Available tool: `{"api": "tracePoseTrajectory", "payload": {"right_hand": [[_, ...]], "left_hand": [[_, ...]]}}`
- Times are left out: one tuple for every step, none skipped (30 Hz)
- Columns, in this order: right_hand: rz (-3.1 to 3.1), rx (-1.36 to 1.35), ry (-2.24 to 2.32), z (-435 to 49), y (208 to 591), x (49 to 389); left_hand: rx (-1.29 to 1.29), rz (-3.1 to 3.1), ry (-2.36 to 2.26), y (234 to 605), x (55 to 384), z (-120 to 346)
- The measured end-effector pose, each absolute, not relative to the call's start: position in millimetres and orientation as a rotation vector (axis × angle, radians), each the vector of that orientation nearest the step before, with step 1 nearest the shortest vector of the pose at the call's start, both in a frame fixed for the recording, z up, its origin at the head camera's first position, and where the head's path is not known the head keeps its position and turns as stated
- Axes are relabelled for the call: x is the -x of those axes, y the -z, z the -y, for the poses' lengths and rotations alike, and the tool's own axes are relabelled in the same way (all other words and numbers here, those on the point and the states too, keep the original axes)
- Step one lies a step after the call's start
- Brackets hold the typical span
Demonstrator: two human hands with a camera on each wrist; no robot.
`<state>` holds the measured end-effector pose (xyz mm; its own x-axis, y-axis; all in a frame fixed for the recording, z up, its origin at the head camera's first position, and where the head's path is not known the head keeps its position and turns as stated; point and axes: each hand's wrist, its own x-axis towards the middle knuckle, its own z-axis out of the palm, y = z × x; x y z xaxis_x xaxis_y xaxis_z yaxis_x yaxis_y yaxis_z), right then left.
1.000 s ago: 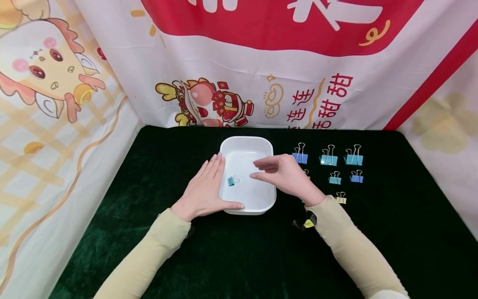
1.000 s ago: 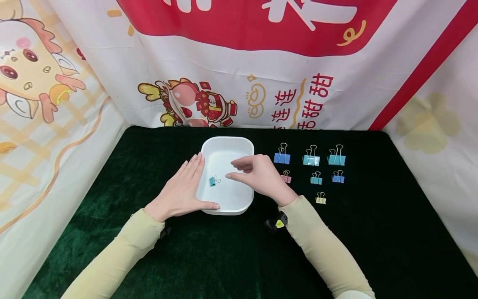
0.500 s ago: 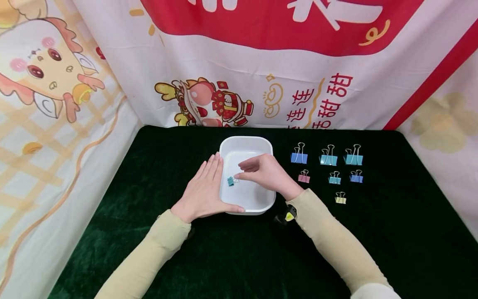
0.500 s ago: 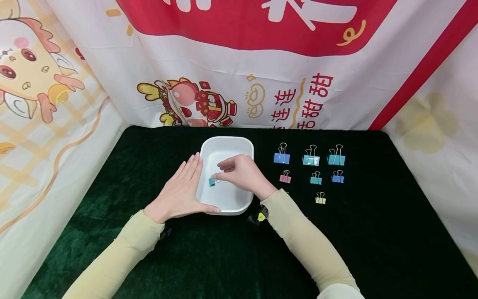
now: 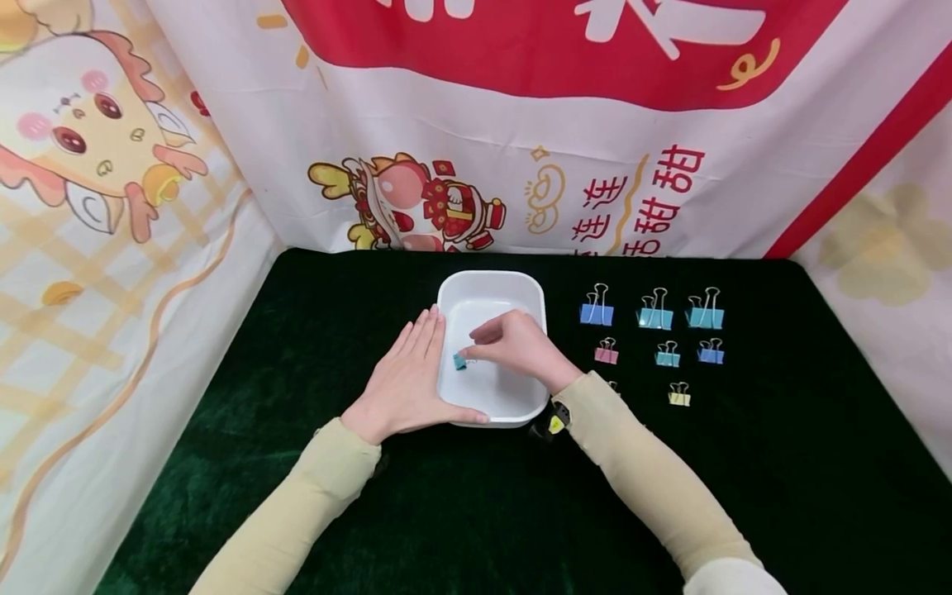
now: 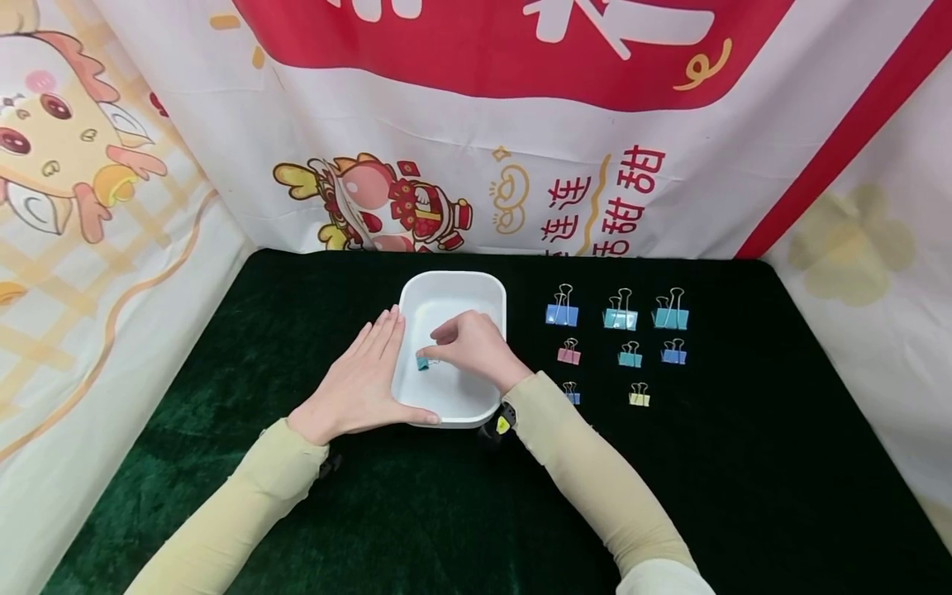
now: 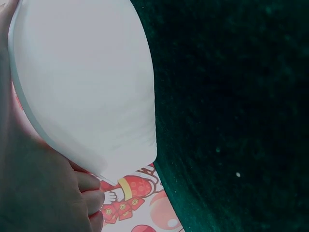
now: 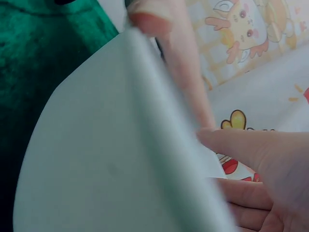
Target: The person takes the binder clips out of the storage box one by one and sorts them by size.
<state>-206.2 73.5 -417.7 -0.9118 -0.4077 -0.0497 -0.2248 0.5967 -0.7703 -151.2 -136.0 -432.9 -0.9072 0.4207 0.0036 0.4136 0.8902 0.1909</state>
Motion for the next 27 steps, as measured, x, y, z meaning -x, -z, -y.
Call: {"api": "tracePoseTrajectory", "payload": {"right_hand": [[-2.611,0.514,1.197,-72.8,419.0,206.4],[-2.621,0.505,1.179,-71.9,420.1,206.6],[-2.628,0.499,1.165,-71.1,421.2,206.7],[-2.637,0.494,1.152,-70.1,422.1,206.9],[-2.644,0.491,1.139,-69.0,423.1,207.3],[-2.650,0.488,1.128,-67.9,424.2,207.7],[-2.656,0.483,1.115,-66.9,425.3,207.9],[-2.661,0.481,1.102,-66.0,426.5,208.3],[-2.665,0.478,1.091,-65.1,427.7,208.7],[-2.670,0.471,1.081,-64.4,428.9,209.1],[-2.673,0.468,1.073,-63.8,429.9,209.5],[-2.678,0.466,1.064,-63.3,430.8,209.8],[-2.684,0.465,1.055,-63.0,431.7,210.1],[-2.690,0.467,1.048,-62.8,432.6,210.5],[-2.696,0.467,1.039,-62.6,433.1,210.9],[-2.702,0.468,1.031,-62.5,433.6,211.3],[-2.705,0.474,1.023,-62.3,434.1,211.8],[-2.707,0.479,1.018,-62.2,434.6,212.4],[-2.706,0.482,1.015,-62.1,434.9,212.8],[-2.703,0.484,1.013,-62.0,435.3,213.3],[-2.700,0.482,1.012,-62.0,435.6,213.6],[-2.697,0.482,1.009,-61.9,435.8,213.8],[-2.692,0.483,1.008,-61.9,436.1,214.1],[-2.689,0.482,1.006,-61.9,436.2,214.2],[-2.688,0.483,1.004,-62.1,436.3,214.1],[-2.690,0.487,1.003,-62.1,436.3,214.1],[-2.691,0.489,1.003,-62.3,436.2,213.8]], "left_hand": [[-0.665,-3.016,-0.295,432.9,151.2,135.9],[-0.665,-3.014,-0.300,433.0,151.2,135.8],[-0.665,-3.013,-0.304,433.0,151.3,135.8],[-0.665,-3.012,-0.306,433.1,151.4,135.8],[-0.664,-3.013,-0.306,433.1,151.6,135.9],[-0.663,-3.013,-0.307,433.1,151.7,135.9],[-0.664,-3.012,-0.307,433.1,151.8,135.9],[-0.665,-3.011,-0.309,433.0,151.9,135.8],[-0.667,-3.008,-0.307,432.9,151.9,135.7],[-0.668,-3.006,-0.309,432.8,151.8,135.6],[-0.671,-3.004,-0.314,432.6,151.9,135.5],[-0.672,-3.002,-0.320,432.5,151.9,135.5],[-0.674,-3.002,-0.323,432.4,151.8,135.3],[-0.676,-3.003,-0.326,432.2,151.7,135.3],[-0.678,-3.004,-0.326,432.1,151.7,135.2],[-0.679,-3.004,-0.326,432.0,151.6,135.2],[-0.681,-3.006,-0.323,431.9,151.7,135.2],[-0.681,-3.008,-0.317,431.8,151.7,135.1],[-0.680,-3.010,-0.311,431.7,151.7,135.2],[-0.678,-3.011,-0.307,431.7,151.7,135.2],[-0.676,-3.012,-0.308,431.8,151.6,135.2],[-0.673,-3.011,-0.309,431.8,151.7,135.3],[-0.671,-3.011,-0.312,432.0,151.7,135.3],[-0.668,-3.010,-0.315,432.1,151.6,135.3],[-0.667,-3.009,-0.319,432.2,151.7,135.3],[-0.667,-3.008,-0.322,432.4,151.7,135.3],[-0.667,-3.007,-0.326,432.5,151.6,135.3]]}}
